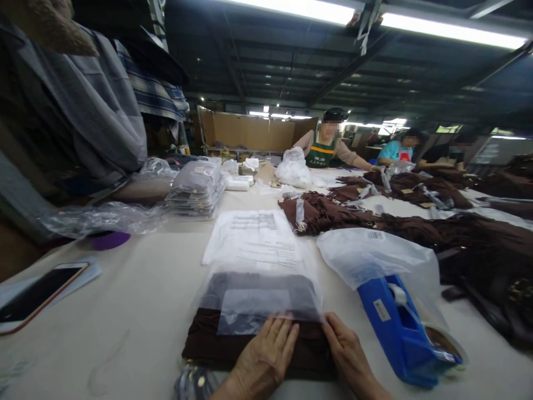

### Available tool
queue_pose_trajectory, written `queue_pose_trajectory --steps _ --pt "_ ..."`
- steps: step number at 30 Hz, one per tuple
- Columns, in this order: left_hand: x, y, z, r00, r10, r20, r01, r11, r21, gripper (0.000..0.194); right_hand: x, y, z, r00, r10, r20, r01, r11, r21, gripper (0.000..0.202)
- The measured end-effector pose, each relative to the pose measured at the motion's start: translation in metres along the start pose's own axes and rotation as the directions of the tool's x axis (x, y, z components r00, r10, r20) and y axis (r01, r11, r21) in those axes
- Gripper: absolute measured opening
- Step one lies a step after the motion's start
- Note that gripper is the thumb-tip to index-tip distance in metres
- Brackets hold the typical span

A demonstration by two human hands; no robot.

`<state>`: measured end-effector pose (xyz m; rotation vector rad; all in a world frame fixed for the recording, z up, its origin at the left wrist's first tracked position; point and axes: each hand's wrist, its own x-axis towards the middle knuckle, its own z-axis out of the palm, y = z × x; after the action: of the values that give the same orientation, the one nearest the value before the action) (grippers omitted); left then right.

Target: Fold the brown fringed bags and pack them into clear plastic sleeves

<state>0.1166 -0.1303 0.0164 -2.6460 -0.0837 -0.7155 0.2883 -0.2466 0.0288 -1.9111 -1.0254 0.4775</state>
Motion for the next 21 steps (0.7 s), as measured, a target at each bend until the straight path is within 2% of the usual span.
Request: queue_pose_trajectory --steps 4,5,10,13,15,17,19,21 --pt "0.006 -0.009 0.011 0.991 -0.079 -0.113 0.083 0.996 0.033 0.038 -0.003 0.001 -0.006 0.998 -0.041 0.044 0.046 0.992 -0.115 0.033" --pt "0.009 -0.013 0.012 0.990 -0.080 -0.113 0.084 0.996 0.035 0.038 -0.003 0.002 -0.007 0.997 -0.059 0.043 0.065 0.988 -0.139 0.032" --pt "0.017 -0.025 0.016 0.999 -0.049 -0.004 0.049 0.999 0.010 0.037 -0.004 0.013 -0.014 0.993 -0.111 0.042 0.118 0.963 -0.242 0.031" --pt "0.017 -0.022 0.020 0.997 -0.046 0.055 0.048 0.998 -0.037 0.035 0.000 0.026 -0.015 0.974 -0.228 0.008 0.209 0.877 -0.432 0.025" --pt "0.018 -0.016 0.024 0.993 -0.068 0.096 0.077 0.993 -0.093 0.035 0.008 0.024 -0.005 0.919 -0.392 -0.037 0.312 0.783 -0.539 0.031" --pt "0.022 -0.010 0.028 0.984 -0.131 0.119 0.151 0.972 -0.179 0.033 0.017 0.005 0.018 0.822 -0.569 -0.027 0.463 0.695 -0.550 0.038" --pt "0.026 -0.004 0.031 0.963 -0.230 0.141 0.259 0.937 -0.235 0.029 0.027 -0.032 0.049 0.708 -0.703 0.069 0.643 0.602 -0.474 0.035" --pt "0.028 -0.002 0.032 0.927 -0.342 0.154 0.371 0.898 -0.237 0.024 0.036 -0.077 0.082 0.674 -0.703 0.227 0.721 0.560 -0.409 0.034"
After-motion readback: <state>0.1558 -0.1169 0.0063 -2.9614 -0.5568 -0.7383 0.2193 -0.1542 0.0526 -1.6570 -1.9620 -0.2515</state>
